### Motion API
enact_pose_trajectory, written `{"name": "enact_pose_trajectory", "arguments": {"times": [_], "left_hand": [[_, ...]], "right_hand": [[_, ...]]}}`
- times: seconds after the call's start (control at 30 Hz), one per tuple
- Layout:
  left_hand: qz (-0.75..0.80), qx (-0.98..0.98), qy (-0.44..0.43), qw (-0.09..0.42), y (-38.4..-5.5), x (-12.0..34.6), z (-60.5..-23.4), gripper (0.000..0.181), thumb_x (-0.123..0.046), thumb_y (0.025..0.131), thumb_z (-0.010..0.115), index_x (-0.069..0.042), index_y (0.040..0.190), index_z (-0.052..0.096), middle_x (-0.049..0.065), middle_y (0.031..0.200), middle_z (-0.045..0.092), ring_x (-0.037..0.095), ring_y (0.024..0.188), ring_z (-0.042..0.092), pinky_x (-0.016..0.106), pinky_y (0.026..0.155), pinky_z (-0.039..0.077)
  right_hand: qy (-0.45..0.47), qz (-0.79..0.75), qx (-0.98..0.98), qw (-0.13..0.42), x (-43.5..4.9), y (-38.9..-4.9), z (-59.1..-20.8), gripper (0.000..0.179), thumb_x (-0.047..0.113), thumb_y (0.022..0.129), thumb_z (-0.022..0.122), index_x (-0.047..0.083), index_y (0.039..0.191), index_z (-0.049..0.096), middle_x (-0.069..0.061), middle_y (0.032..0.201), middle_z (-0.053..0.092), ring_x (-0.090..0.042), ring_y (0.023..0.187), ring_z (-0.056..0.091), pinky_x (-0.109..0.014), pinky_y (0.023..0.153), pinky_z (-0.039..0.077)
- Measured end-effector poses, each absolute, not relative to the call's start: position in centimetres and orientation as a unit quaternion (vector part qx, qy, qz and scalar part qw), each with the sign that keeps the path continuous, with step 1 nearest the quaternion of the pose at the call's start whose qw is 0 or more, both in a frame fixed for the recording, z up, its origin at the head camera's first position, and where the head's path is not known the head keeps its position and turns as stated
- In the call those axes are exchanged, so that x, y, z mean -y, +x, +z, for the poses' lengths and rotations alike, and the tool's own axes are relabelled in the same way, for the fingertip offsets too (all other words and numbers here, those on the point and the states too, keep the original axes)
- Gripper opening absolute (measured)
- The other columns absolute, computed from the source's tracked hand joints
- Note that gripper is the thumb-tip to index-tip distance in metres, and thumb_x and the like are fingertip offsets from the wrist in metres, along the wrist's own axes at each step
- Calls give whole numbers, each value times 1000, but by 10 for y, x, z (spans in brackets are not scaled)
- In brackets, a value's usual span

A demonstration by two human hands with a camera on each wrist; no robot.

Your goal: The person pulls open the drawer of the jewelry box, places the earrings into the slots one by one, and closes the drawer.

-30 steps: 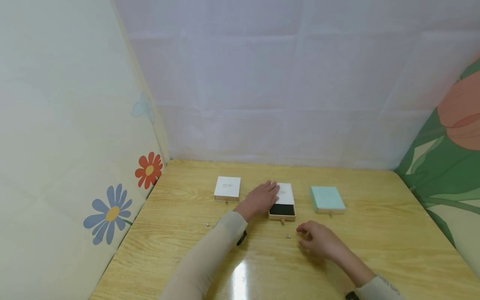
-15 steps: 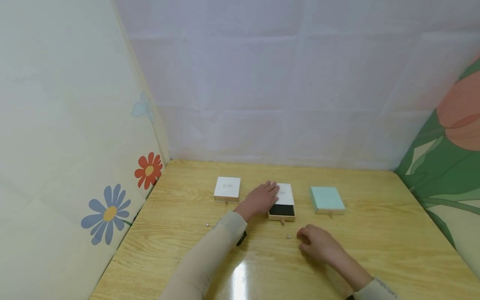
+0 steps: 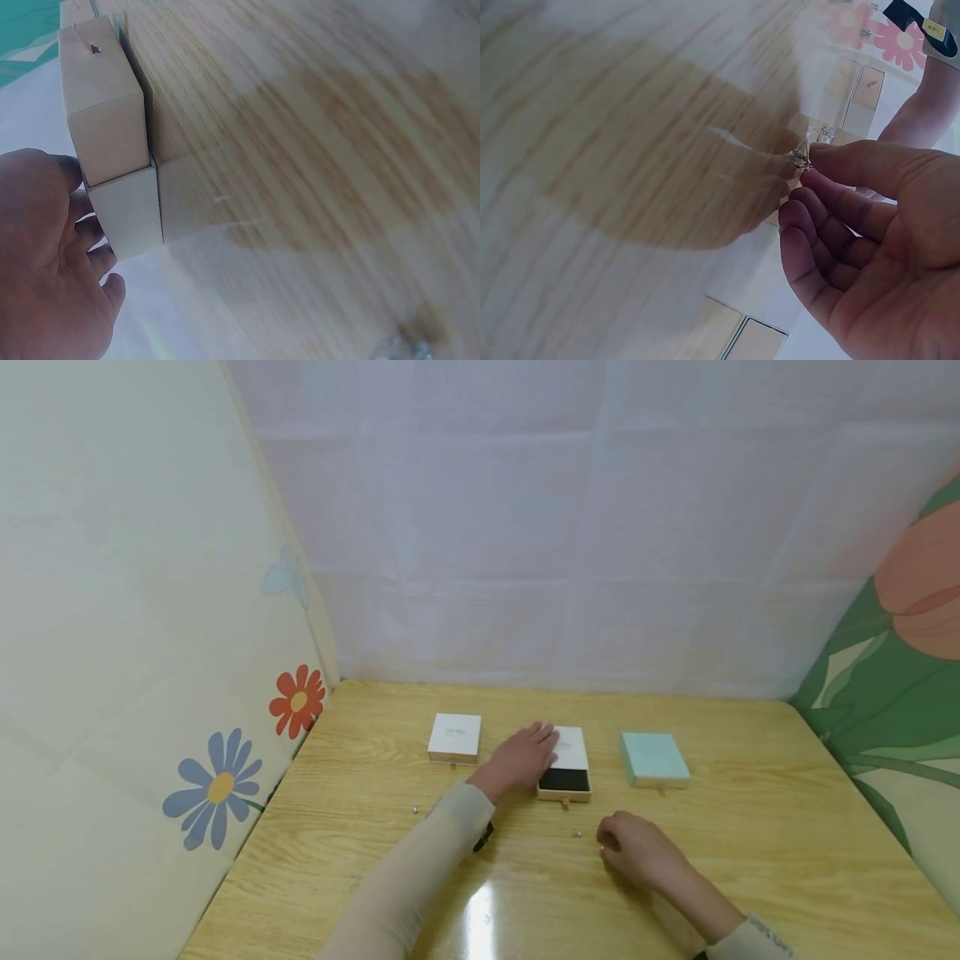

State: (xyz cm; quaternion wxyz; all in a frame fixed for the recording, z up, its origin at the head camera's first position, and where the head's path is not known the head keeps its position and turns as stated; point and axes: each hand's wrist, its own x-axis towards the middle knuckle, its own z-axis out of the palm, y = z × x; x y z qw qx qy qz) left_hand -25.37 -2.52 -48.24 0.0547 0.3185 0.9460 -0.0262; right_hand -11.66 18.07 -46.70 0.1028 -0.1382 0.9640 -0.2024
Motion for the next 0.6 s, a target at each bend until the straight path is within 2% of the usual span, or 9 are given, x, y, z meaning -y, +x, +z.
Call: {"name": "enact_pose_trajectory", "arguments": {"times": [0.33, 0.6], "left_hand": [[-58, -944, 321, 44, -254, 24, -486, 55, -37, 113, 23, -13, 163, 21, 3, 169, 18, 20, 156, 15, 33, 127, 16], [-58, -944, 322, 42, -255, 24, -485, 55, -36, 113, 24, -13, 163, 21, 3, 169, 18, 20, 156, 15, 33, 127, 17]], "right_hand": [[-133, -191, -967, 104, -179, -117, -466, 14, 6, 83, 77, 15, 80, 66, 3, 74, 55, -12, 69, 50, -30, 63, 48], [-119, -198, -964, 131, -179, -120, -466, 13, 4, 85, 73, 13, 80, 66, 2, 75, 56, -14, 70, 51, -31, 63, 48]]}}
